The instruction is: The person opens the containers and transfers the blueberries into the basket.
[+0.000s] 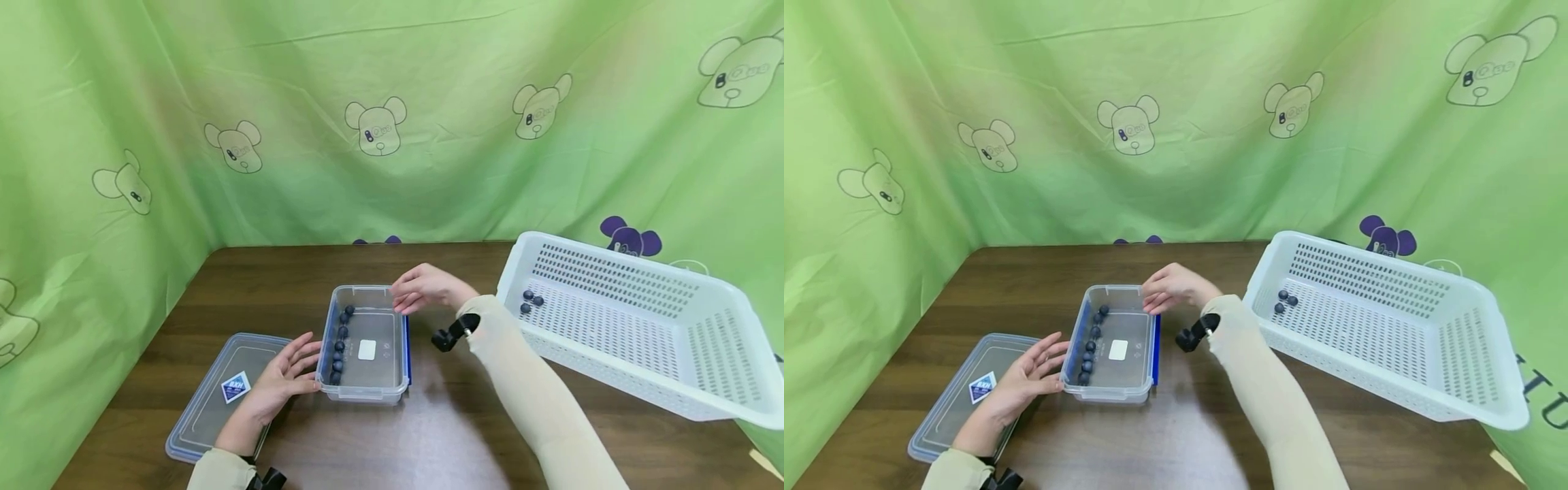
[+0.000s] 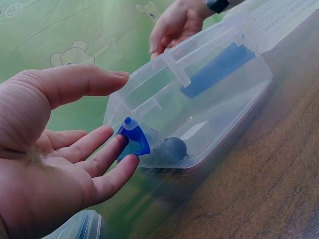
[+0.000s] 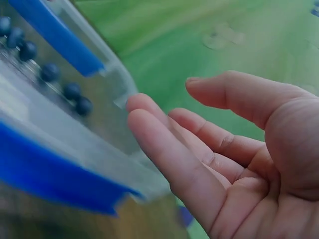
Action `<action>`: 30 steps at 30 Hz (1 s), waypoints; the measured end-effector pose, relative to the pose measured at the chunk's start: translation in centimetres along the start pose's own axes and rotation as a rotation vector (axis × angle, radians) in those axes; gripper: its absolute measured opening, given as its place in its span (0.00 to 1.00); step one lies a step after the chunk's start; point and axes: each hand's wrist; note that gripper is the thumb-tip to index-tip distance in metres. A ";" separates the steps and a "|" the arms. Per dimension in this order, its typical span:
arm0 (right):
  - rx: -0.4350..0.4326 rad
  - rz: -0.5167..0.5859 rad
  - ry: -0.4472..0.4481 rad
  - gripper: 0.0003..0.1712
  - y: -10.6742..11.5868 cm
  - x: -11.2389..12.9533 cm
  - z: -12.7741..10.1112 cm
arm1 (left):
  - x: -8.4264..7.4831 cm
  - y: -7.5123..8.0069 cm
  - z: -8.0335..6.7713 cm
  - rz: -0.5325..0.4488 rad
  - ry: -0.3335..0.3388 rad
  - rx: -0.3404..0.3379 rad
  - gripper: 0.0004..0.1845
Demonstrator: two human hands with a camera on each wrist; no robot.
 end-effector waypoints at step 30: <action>-0.016 -0.148 -0.188 0.05 -10.0 -1.8 6.3 | 0.2 0.0 0.0 -0.016 -0.019 0.016 0.52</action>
Point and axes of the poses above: each hand's wrist, its own z-axis towards the middle knuckle, its own y-axis out of the back of the hand, x = y × z, and after that the axes turned 2 degrees about -x, right-handed
